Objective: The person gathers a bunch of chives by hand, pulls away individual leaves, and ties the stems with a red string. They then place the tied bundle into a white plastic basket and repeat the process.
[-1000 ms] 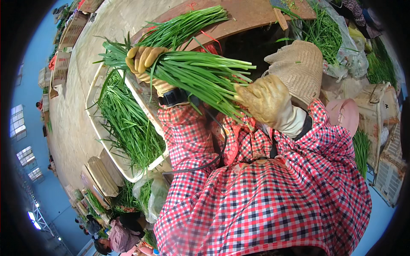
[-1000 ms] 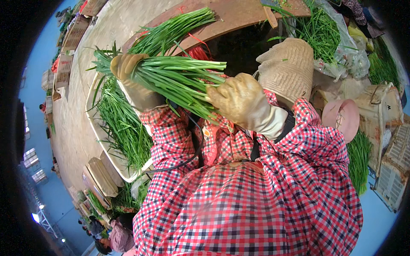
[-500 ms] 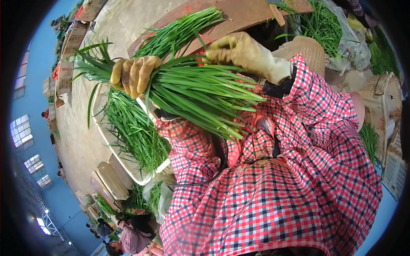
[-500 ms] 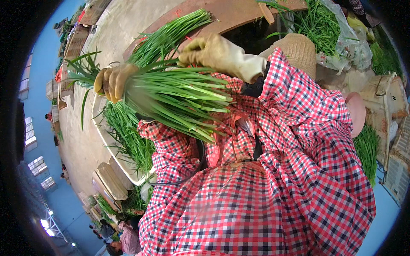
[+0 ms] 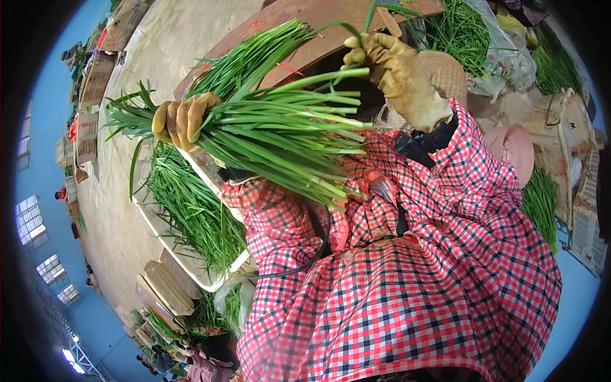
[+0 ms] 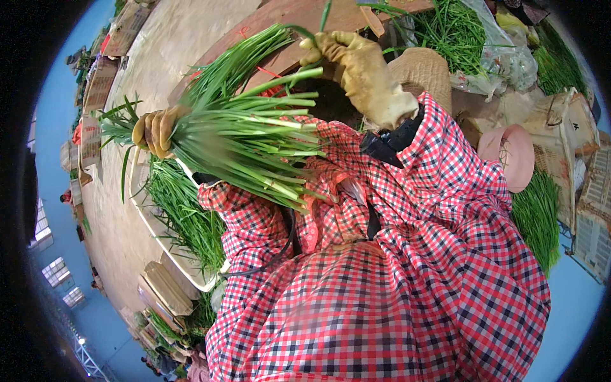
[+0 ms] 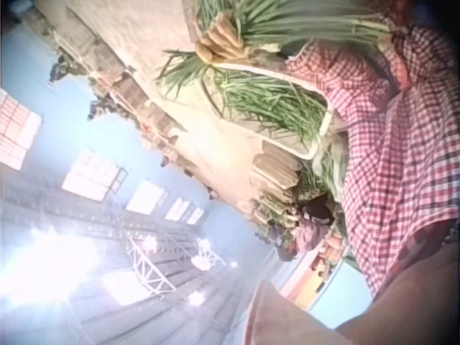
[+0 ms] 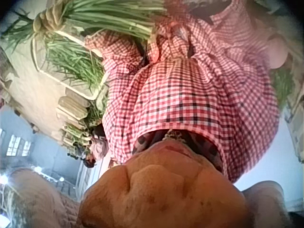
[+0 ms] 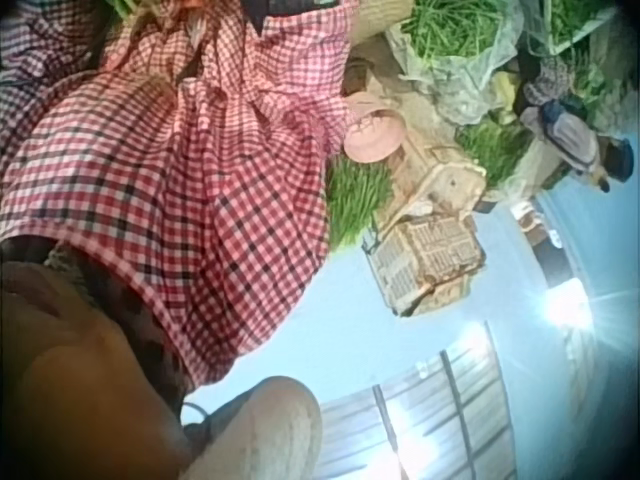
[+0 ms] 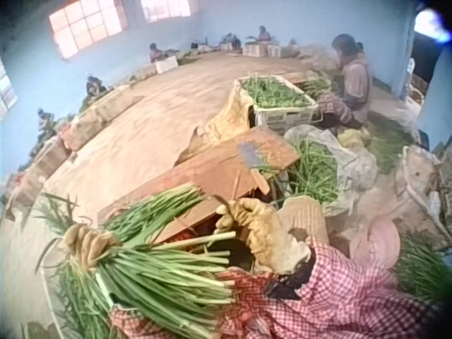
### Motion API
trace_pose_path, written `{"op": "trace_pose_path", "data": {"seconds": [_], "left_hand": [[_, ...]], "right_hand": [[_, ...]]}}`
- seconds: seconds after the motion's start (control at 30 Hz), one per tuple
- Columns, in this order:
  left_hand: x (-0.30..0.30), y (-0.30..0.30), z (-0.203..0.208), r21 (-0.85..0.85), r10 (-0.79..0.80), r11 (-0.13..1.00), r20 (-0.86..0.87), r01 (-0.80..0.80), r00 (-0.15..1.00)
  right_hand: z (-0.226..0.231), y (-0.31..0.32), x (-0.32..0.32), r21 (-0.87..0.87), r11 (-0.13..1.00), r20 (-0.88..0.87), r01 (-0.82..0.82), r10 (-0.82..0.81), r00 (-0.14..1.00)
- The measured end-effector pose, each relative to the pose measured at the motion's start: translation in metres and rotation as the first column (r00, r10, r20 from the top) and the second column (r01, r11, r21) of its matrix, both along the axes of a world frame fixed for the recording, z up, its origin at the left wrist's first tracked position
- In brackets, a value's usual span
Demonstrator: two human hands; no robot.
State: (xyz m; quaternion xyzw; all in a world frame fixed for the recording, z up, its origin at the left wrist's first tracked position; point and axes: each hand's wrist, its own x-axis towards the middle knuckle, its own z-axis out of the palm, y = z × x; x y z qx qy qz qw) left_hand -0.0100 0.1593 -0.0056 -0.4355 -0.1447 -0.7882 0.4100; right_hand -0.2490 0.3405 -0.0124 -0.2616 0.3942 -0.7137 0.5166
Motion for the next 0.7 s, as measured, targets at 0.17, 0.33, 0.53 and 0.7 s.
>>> {"op": "trace_pose_path", "data": {"seconds": [0.17, 0.33, 0.53, 0.7], "left_hand": [[-0.011, -0.025, -0.002, -0.146, -0.063, 0.987, -0.028, 0.059, 0.998], [-0.014, -0.043, -0.006, -0.105, 0.000, 0.994, -0.182, -0.019, 0.983], [-0.001, -0.038, 0.001, 0.184, -0.063, 0.982, 0.138, 0.037, 0.988], [-0.006, 0.001, 0.006, 0.399, -0.092, 0.880, 0.674, -0.257, 0.732]], "right_hand": [[0.003, 0.029, -0.045, -0.096, 0.986, -0.096, 0.136, -0.145, 0.985], [0.024, 0.065, -0.161, -0.111, 0.844, -0.827, 0.525, -0.371, 0.422], [0.036, 0.046, -0.157, -0.039, 0.988, -0.978, 0.147, -0.067, 0.195], [0.073, 0.019, -0.028, 0.064, 0.998, -0.987, -0.021, 0.066, 0.143]]}}
